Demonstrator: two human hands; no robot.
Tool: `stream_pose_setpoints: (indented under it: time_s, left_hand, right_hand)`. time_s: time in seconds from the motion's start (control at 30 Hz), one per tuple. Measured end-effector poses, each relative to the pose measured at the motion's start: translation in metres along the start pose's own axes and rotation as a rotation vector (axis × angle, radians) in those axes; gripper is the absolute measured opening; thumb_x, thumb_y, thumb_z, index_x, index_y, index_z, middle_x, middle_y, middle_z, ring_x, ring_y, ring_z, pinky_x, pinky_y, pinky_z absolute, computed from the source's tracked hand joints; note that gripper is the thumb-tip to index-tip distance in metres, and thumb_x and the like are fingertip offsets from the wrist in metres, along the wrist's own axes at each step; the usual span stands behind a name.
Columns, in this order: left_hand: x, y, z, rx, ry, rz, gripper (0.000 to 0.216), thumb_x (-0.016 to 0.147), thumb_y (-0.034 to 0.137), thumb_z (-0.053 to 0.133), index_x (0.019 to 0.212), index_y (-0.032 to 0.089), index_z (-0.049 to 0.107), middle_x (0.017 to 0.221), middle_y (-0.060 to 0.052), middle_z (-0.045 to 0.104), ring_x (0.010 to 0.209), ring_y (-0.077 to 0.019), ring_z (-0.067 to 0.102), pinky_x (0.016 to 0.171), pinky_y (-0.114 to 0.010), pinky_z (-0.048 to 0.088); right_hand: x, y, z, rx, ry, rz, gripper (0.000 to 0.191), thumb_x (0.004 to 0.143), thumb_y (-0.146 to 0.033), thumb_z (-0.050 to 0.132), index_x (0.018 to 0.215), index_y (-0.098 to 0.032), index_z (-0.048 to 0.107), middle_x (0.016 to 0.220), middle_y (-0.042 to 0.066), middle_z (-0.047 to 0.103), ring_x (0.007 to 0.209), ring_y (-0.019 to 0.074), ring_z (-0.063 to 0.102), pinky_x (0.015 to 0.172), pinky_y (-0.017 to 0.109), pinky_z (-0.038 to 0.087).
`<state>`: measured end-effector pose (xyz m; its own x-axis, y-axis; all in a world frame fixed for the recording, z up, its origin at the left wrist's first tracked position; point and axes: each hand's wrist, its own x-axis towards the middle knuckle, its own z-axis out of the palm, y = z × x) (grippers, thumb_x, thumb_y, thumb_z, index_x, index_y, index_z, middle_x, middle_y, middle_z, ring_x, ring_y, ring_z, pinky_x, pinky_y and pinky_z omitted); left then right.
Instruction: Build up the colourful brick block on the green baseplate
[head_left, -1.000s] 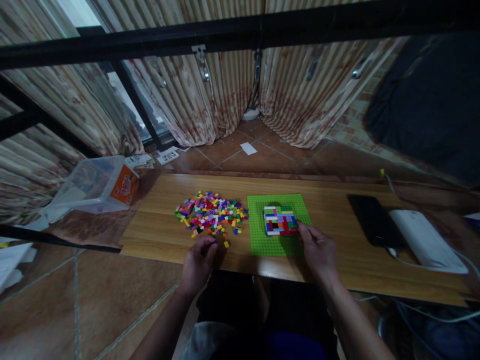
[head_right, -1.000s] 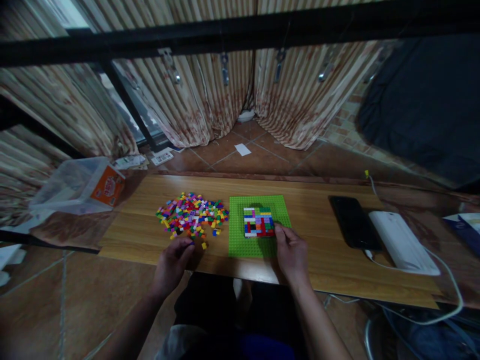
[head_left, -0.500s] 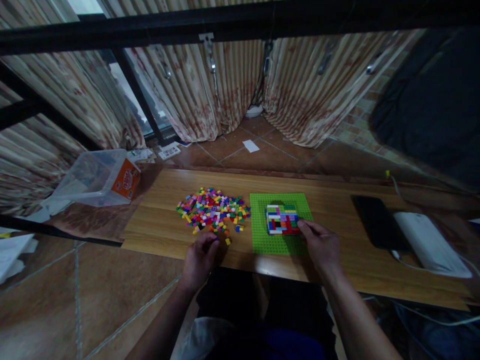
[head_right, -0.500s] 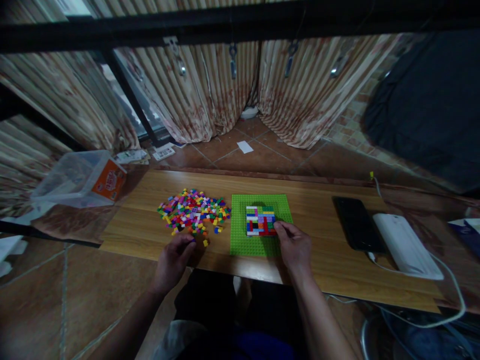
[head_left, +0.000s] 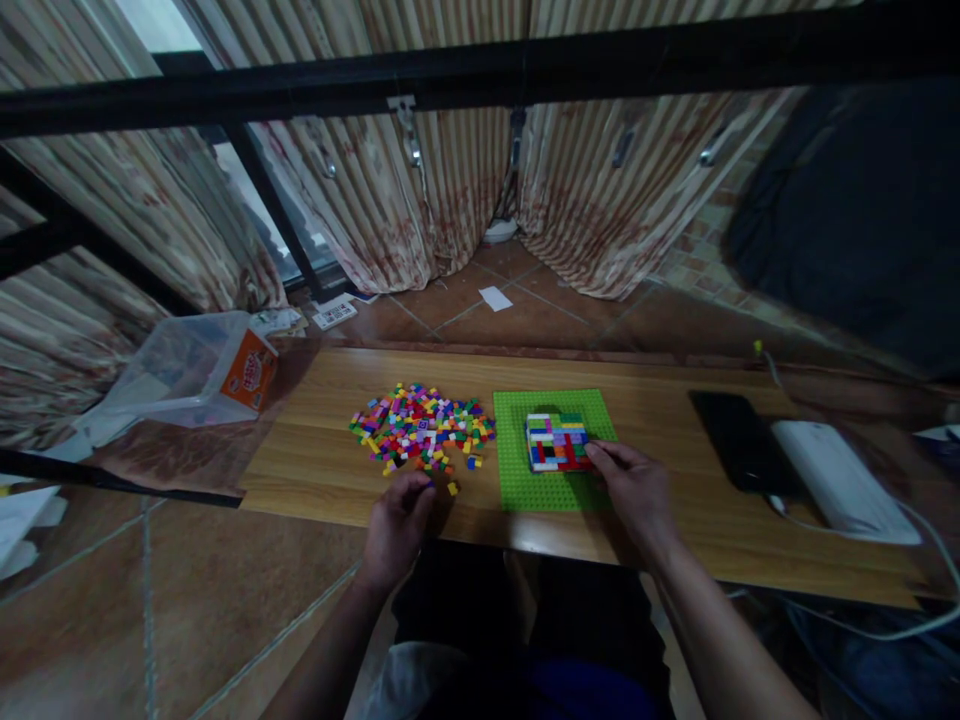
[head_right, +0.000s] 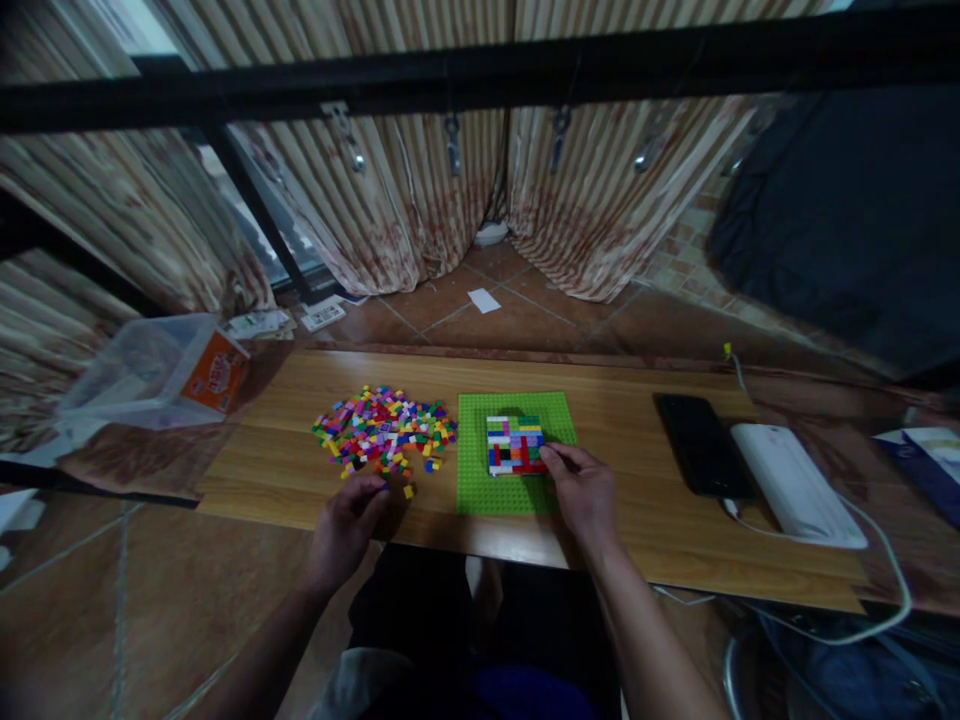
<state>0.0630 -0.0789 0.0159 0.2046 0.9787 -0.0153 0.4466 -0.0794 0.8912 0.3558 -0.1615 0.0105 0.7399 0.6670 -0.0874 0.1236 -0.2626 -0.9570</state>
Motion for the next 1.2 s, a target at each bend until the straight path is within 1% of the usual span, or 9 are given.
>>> stream_pose_setpoints:
  time_s: [0.07,0.2,0.27,0.4,0.5,0.6,0.83,1.07,1.2]
  left_hand:
    - [-0.001,-0.001,-0.001,-0.041,0.001,-0.008,0.019,0.078,0.036,0.062,0.084,0.018,0.064,0.084,-0.003,0.068,0.079,-0.0178,0.065,0.073,-0.029,0.051]
    - [-0.009,-0.002,0.003,-0.122,-0.034,-0.011,0.021,0.079,0.036,0.063,0.089,0.018,0.064,0.086,-0.003,0.068,0.081,-0.0177,0.064,0.074,-0.029,0.051]
    - [-0.017,0.001,0.01,-0.152,-0.067,-0.006,0.02,0.08,0.036,0.063,0.09,0.019,0.064,0.086,-0.003,0.068,0.082,-0.0169,0.064,0.075,-0.028,0.05]
    - [-0.038,0.019,0.033,-0.234,-0.216,-0.05,0.018,0.083,0.036,0.062,0.09,0.02,0.064,0.084,-0.001,0.067,0.079,-0.0147,0.062,0.072,-0.025,0.049]
    - [-0.05,0.038,0.05,-0.327,-0.349,-0.093,0.017,0.082,0.035,0.062,0.085,0.019,0.064,0.077,0.0,0.065,0.071,-0.0125,0.058,0.068,-0.023,0.047]
    - [-0.056,0.052,0.06,-0.395,-0.43,-0.11,0.017,0.083,0.033,0.059,0.088,0.019,0.066,0.079,-0.001,0.066,0.071,-0.0124,0.058,0.068,-0.023,0.047]
    - [-0.058,0.062,0.071,-0.41,-0.42,-0.109,0.014,0.081,0.028,0.06,0.087,0.017,0.067,0.083,-0.002,0.07,0.079,-0.0138,0.062,0.074,-0.023,0.048]
    - [-0.056,0.061,0.08,-0.379,-0.43,-0.121,0.014,0.081,0.028,0.062,0.087,0.017,0.066,0.083,-0.002,0.069,0.078,-0.0141,0.062,0.073,-0.024,0.049]
    - [-0.053,0.056,0.077,-0.28,-0.418,-0.084,0.016,0.084,0.031,0.058,0.091,0.018,0.066,0.08,-0.001,0.067,0.075,-0.0133,0.061,0.069,-0.023,0.048]
  right_hand:
    - [-0.002,0.0,-0.004,0.045,0.009,0.018,0.047,0.069,-0.057,0.069,0.089,-0.015,0.073,0.075,0.008,0.072,0.06,0.0174,0.061,0.052,0.028,0.048]
    - [-0.016,0.0,-0.012,0.087,0.135,-0.01,0.045,0.074,-0.057,0.065,0.089,-0.016,0.072,0.08,0.008,0.072,0.061,0.0156,0.059,0.055,0.028,0.048]
    - [-0.031,-0.003,-0.012,0.081,0.124,-0.01,0.042,0.074,-0.055,0.065,0.089,-0.017,0.072,0.085,0.009,0.073,0.066,0.0174,0.062,0.061,0.031,0.05]
    - [-0.074,-0.013,0.001,0.093,-0.121,-0.011,0.034,0.077,-0.05,0.066,0.093,-0.02,0.073,0.09,0.007,0.073,0.081,0.0216,0.065,0.076,0.036,0.051]
    - [-0.103,-0.019,0.014,0.157,-0.309,0.006,0.032,0.08,-0.046,0.065,0.097,-0.02,0.073,0.092,0.007,0.072,0.084,0.0213,0.066,0.075,0.032,0.051]
    - [-0.117,-0.02,0.021,0.23,-0.386,0.03,0.028,0.081,-0.043,0.065,0.097,-0.021,0.072,0.086,0.005,0.071,0.082,0.0197,0.065,0.072,0.029,0.051]
    - [-0.115,-0.016,0.014,0.273,-0.3,0.017,0.02,0.078,-0.039,0.07,0.088,-0.023,0.074,0.086,0.004,0.072,0.081,0.0189,0.066,0.072,0.028,0.051]
    - [-0.111,-0.011,0.009,0.176,-0.329,-0.03,0.024,0.084,-0.042,0.063,0.092,-0.021,0.072,0.087,0.005,0.07,0.082,0.0196,0.064,0.073,0.029,0.05]
    - [-0.089,-0.008,-0.002,0.036,-0.199,-0.122,0.026,0.085,-0.044,0.061,0.091,-0.021,0.07,0.09,0.005,0.07,0.085,0.0208,0.063,0.077,0.032,0.049]
